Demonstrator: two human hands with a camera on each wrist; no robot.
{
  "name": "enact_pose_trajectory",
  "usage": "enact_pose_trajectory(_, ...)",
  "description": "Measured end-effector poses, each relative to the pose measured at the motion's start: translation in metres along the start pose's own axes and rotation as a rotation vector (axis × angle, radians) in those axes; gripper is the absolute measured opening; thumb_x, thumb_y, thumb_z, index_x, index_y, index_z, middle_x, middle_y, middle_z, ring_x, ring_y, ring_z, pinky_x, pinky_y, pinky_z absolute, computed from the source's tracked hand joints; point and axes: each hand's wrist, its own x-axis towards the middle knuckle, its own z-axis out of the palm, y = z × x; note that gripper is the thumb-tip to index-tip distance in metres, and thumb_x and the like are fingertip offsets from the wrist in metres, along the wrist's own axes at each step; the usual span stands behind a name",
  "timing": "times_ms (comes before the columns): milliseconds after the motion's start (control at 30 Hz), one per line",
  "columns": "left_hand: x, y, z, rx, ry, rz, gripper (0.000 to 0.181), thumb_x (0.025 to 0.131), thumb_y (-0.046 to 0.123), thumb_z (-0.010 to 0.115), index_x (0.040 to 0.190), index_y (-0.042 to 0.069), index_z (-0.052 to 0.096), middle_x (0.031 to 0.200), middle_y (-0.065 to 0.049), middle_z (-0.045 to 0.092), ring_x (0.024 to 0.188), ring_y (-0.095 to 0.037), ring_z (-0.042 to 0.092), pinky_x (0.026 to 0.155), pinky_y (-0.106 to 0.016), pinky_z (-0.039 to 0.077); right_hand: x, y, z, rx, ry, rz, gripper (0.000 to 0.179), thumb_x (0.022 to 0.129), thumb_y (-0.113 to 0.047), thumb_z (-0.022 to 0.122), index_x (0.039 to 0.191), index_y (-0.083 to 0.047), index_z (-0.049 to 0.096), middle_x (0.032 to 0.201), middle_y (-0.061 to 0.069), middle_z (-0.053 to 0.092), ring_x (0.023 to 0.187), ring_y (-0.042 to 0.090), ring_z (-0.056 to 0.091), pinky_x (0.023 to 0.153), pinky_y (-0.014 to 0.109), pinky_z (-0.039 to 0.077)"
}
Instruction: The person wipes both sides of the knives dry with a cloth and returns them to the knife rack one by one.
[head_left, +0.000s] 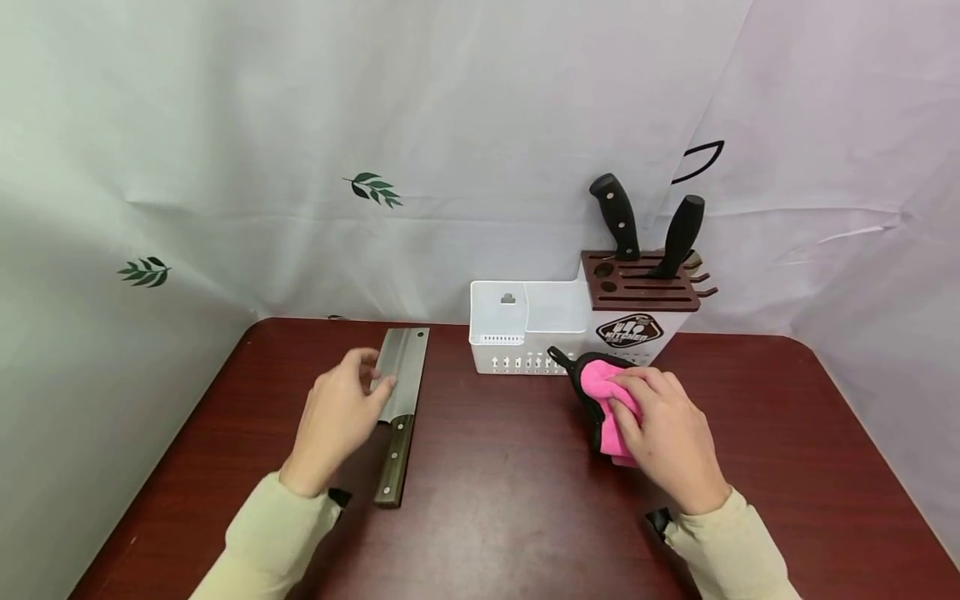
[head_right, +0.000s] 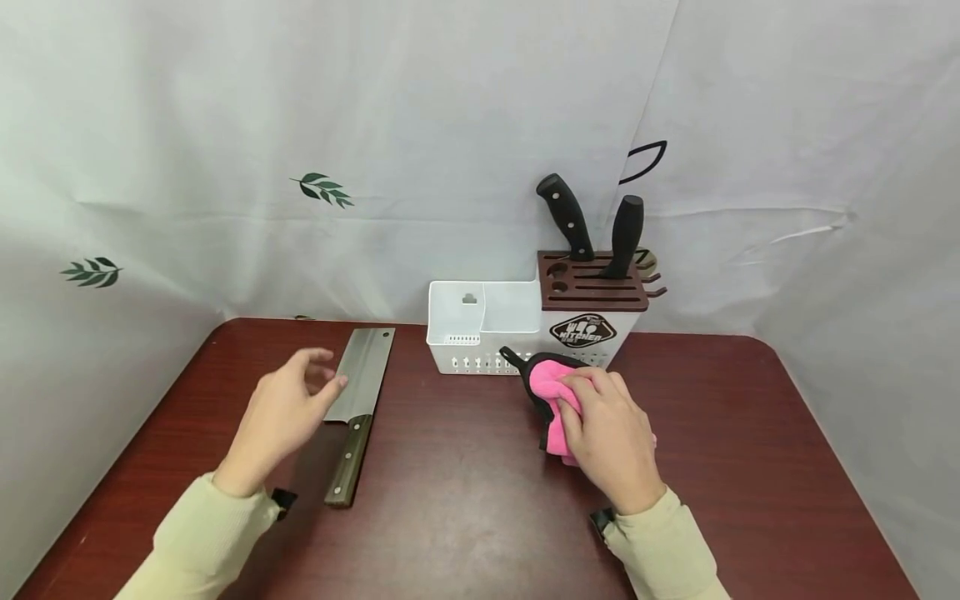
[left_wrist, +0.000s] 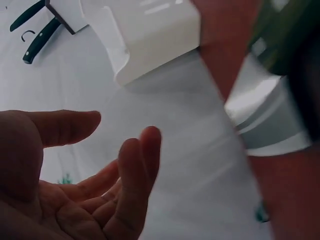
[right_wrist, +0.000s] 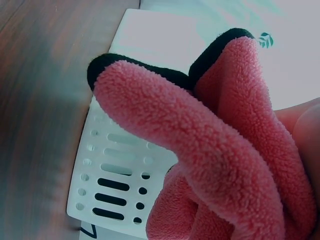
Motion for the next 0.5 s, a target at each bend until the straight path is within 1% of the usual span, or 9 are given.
enact_pose_trajectory(100, -0.014, -0.009, 0.006, 0.007, -0.047, -0.059, 0.046, 0.093, 0.025, 0.069, 0.131, 0.001, 0.058, 0.105, -0.013, 0.071, 0.084, -0.026, 0.067, 0.073, -0.047, 0.051, 0.000, 0.000, 0.000, 0.001, -0.001, -0.006, 0.018, 0.087, -0.013, 0.072, 0.102, -0.004, 0.073, 0.108, 0.007, 0.067, 0.096, 0.026, 0.057, 0.070, 0.049, 0.054)
enact_pose_trajectory(200, -0.025, -0.016, 0.013, 0.025, -0.086, -0.096, 0.048, 0.092, 0.027, 0.070, 0.130, 0.000, 0.059, 0.099, -0.010, 0.071, 0.082, -0.026, 0.067, 0.074, -0.048, 0.051, 0.001, 0.000, 0.000, 0.001, -0.002, -0.007, 0.018, 0.087, -0.013, 0.072, 0.102, -0.004, 0.073, 0.108, 0.007, 0.067, 0.096, 0.026, 0.057, 0.070, 0.048, 0.055)
enact_pose_trajectory(267, -0.032, -0.020, 0.017, 0.045, -0.117, -0.109, 0.049, 0.091, 0.030, 0.072, 0.127, -0.002, 0.061, 0.096, -0.010, 0.072, 0.081, -0.028, 0.067, 0.073, -0.050, 0.051, 0.001, 0.000, 0.000, -0.001, -0.003, -0.007, 0.018, 0.087, -0.013, 0.073, 0.102, -0.004, 0.074, 0.108, 0.007, 0.067, 0.096, 0.026, 0.057, 0.070, 0.048, 0.055)
enact_pose_trajectory(400, -0.044, -0.024, 0.024, 0.101, -0.186, -0.130, 0.049, 0.090, 0.035, 0.074, 0.119, -0.003, 0.063, 0.096, -0.017, 0.072, 0.085, -0.037, 0.068, 0.072, -0.054, 0.051, -0.001, 0.000, 0.000, -0.004, -0.007, 0.001, 0.018, 0.087, -0.013, 0.073, 0.102, -0.004, 0.074, 0.108, 0.007, 0.067, 0.096, 0.026, 0.057, 0.070, 0.048, 0.055)
enact_pose_trajectory(500, -0.049, -0.026, 0.029, 0.125, -0.217, -0.147, 0.050, 0.089, 0.036, 0.074, 0.116, -0.005, 0.062, 0.097, -0.020, 0.071, 0.087, -0.040, 0.068, 0.073, -0.056, 0.051, -0.001, -0.001, 0.000, -0.004, -0.011, 0.003, 0.018, 0.087, -0.013, 0.073, 0.102, -0.004, 0.074, 0.108, 0.007, 0.067, 0.096, 0.026, 0.057, 0.070, 0.049, 0.055)
